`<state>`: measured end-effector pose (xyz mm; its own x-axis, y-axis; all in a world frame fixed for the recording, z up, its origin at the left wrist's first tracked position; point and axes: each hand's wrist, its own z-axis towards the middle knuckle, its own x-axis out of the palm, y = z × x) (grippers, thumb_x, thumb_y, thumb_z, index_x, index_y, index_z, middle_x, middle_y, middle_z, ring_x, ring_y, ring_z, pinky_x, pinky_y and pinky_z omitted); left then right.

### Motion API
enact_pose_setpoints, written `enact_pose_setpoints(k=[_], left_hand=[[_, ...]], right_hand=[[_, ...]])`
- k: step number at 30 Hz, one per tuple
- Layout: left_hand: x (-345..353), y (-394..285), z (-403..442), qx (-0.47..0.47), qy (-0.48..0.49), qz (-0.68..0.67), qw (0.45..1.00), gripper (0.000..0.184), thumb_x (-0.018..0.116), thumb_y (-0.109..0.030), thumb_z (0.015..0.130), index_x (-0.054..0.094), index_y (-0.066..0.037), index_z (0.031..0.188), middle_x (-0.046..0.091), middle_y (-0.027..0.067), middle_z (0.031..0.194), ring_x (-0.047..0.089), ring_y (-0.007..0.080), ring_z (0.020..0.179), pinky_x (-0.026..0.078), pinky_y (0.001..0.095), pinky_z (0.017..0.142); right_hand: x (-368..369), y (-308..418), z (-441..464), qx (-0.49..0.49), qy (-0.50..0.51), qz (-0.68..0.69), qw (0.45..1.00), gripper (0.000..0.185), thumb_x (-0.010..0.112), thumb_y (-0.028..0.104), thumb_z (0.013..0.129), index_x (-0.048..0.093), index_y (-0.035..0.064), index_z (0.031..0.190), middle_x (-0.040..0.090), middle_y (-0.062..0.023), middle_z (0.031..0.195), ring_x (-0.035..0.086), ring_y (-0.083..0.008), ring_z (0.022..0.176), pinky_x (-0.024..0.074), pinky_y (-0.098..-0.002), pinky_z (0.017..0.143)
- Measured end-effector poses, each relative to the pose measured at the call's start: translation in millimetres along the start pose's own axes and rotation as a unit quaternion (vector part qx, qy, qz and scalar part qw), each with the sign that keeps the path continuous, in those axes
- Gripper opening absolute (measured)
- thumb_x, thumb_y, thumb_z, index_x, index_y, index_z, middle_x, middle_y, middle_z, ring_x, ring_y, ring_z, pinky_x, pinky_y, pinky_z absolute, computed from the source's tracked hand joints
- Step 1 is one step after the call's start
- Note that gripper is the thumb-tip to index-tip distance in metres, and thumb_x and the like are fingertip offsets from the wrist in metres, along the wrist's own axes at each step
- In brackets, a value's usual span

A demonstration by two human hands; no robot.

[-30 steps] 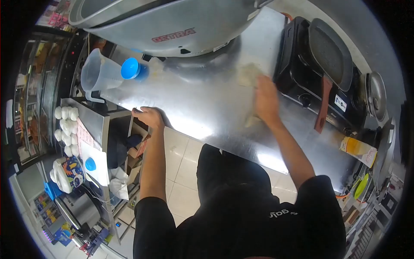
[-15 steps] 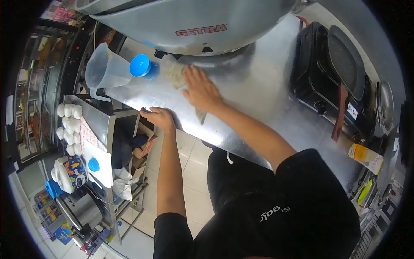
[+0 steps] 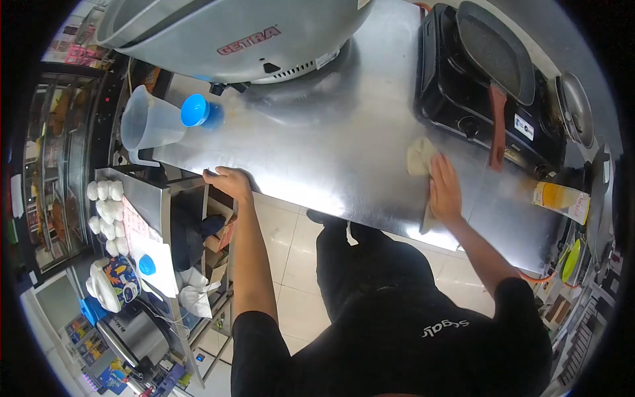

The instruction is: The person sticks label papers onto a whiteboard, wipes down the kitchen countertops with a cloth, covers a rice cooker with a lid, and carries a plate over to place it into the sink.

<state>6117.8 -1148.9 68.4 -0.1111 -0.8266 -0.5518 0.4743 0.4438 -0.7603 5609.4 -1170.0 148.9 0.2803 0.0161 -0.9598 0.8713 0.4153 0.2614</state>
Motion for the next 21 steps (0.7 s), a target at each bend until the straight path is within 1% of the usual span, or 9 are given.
enact_pose_setpoints(k=[3,6,8,10,11,12,15,17,21], left_hand=[[1,0,0,0.002,-0.006,0.001,1.0,0.05,0.039,-0.015,0.094,0.023,0.014,0.133,0.037,0.0384,0.128,0.043,0.0492,0.114,0.034,0.0504,0.098],[-1,1,2,-0.01,0.024,0.008,1.0,0.053,0.04,-0.017,0.095,0.022,0.015,0.133,0.036,0.0374,0.13,0.043,0.0473,0.116,0.032,0.0495,0.1],[2,69,6,0.033,0.093,0.031,0.995,0.055,0.041,-0.018,0.096,0.018,0.011,0.137,0.044,0.032,0.121,0.05,0.0394,0.108,0.04,0.0463,0.092],[-45,11,15,-0.145,0.294,-0.065,0.942,0.06,0.043,-0.017,0.097,0.007,-0.007,0.143,0.052,0.0158,0.099,0.053,0.0201,0.081,0.044,0.0322,0.067],[-70,-20,19,-0.235,0.376,-0.08,0.893,0.065,0.044,-0.016,0.097,0.002,-0.016,0.146,0.055,0.0077,0.088,0.054,0.0104,0.068,0.046,0.0251,0.054],[-89,-31,13,-0.28,0.364,-0.155,0.875,0.061,0.048,-0.018,0.096,0.011,-0.016,0.145,0.055,0.0076,0.093,0.054,0.0119,0.068,0.046,0.0256,0.054],[-125,-12,-1,-0.268,0.272,-0.175,0.908,0.053,0.057,-0.021,0.094,0.028,-0.015,0.137,0.054,0.0103,0.104,0.058,0.016,0.077,0.047,0.0272,0.058],[-144,20,-22,-0.243,0.249,-0.243,0.906,0.043,0.059,-0.021,0.092,0.036,-0.013,0.129,0.053,0.0078,0.099,0.058,0.0153,0.075,0.049,0.027,0.06],[-170,48,-87,-0.253,0.23,-0.158,0.926,0.032,0.06,-0.012,0.089,0.047,-0.008,0.118,0.055,0.0055,0.089,0.057,0.0126,0.072,0.045,0.0256,0.057]], right_hand=[[25,47,-8,0.076,-0.033,0.011,0.997,0.056,0.049,0.008,0.087,0.035,0.002,0.141,0.036,-0.0188,0.144,0.029,-0.0362,0.136,0.0222,-0.0429,0.112],[68,124,45,0.005,-0.026,0.142,0.989,0.06,0.055,0.008,0.084,0.035,0.0006,0.139,0.036,-0.0201,0.143,0.03,-0.0365,0.135,0.0227,-0.0434,0.112],[76,202,97,-0.025,-0.037,0.219,0.975,0.054,0.057,0.016,0.085,0.041,-0.0034,0.132,0.041,-0.0192,0.138,0.034,-0.0354,0.131,0.0279,-0.0443,0.107],[105,257,125,-0.178,-0.074,0.126,0.973,0.052,0.057,0.025,0.086,0.045,-0.0031,0.128,0.044,-0.0177,0.135,0.036,-0.0341,0.129,0.0295,-0.044,0.105],[105,275,132,-0.18,-0.083,0.156,0.968,0.05,0.056,0.027,0.086,0.047,-0.0023,0.126,0.044,-0.0164,0.135,0.036,-0.0333,0.129,0.0296,-0.0436,0.105],[102,293,129,-0.192,-0.079,0.192,0.959,0.049,0.055,0.029,0.086,0.049,-0.0014,0.124,0.045,-0.0152,0.134,0.036,-0.0326,0.129,0.0297,-0.0433,0.105],[100,270,104,-0.348,-0.044,0.157,0.923,0.04,0.053,0.016,0.085,0.053,0.0018,0.123,0.048,-0.0118,0.134,0.039,-0.0283,0.129,0.031,-0.0434,0.106],[78,227,77,-0.39,-0.023,0.157,0.907,0.045,0.053,0.014,0.082,0.05,0.0008,0.125,0.048,-0.0133,0.133,0.039,-0.0302,0.128,0.0307,-0.0409,0.107],[39,119,15,-0.239,0.044,0.185,0.952,0.046,0.049,0.003,0.081,0.053,0.007,0.127,0.047,-0.0138,0.135,0.037,-0.0329,0.131,0.0306,-0.0426,0.109]])
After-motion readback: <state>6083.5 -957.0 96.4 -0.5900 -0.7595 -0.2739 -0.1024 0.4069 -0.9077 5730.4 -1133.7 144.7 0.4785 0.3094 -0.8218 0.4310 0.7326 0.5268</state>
